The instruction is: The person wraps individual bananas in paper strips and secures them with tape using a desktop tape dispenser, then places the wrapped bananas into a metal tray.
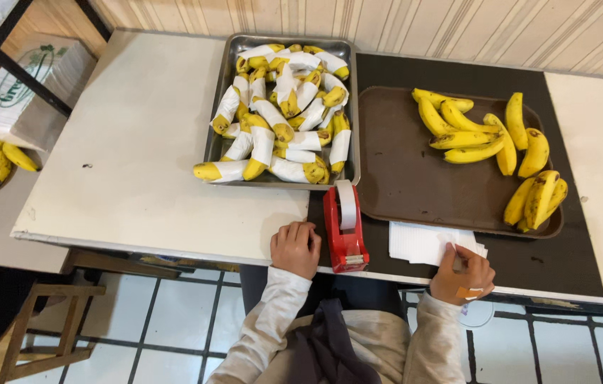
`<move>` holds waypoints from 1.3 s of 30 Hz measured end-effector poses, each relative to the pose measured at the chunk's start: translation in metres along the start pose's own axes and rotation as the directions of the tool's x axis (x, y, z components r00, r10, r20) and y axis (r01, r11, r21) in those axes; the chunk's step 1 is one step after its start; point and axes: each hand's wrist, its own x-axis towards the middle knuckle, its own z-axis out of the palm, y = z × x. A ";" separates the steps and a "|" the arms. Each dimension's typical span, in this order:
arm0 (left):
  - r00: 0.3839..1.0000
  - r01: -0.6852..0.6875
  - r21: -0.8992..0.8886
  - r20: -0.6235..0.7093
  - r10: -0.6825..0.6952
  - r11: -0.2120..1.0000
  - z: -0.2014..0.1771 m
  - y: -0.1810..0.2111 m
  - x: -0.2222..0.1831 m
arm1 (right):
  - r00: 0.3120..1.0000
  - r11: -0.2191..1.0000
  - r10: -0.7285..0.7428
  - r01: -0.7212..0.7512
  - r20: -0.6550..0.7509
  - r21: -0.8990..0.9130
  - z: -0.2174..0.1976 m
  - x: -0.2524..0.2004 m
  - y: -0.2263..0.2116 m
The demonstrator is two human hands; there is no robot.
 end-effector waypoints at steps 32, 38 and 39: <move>0.977 0.016 -0.173 0.211 0.021 0.985 -0.013 0.002 0.016 | 0.999 0.996 0.041 -0.040 0.015 -0.082 -0.003 0.003 -0.015; 0.985 0.174 -0.495 0.074 -0.158 0.851 -0.024 0.012 0.021 | 0.986 0.984 0.168 -0.167 0.014 -0.056 -0.009 0.011 -0.033; 0.973 0.208 -0.520 0.021 -0.231 0.829 -0.026 0.017 0.023 | 0.981 0.980 0.191 -0.191 0.009 -0.064 -0.009 0.011 -0.036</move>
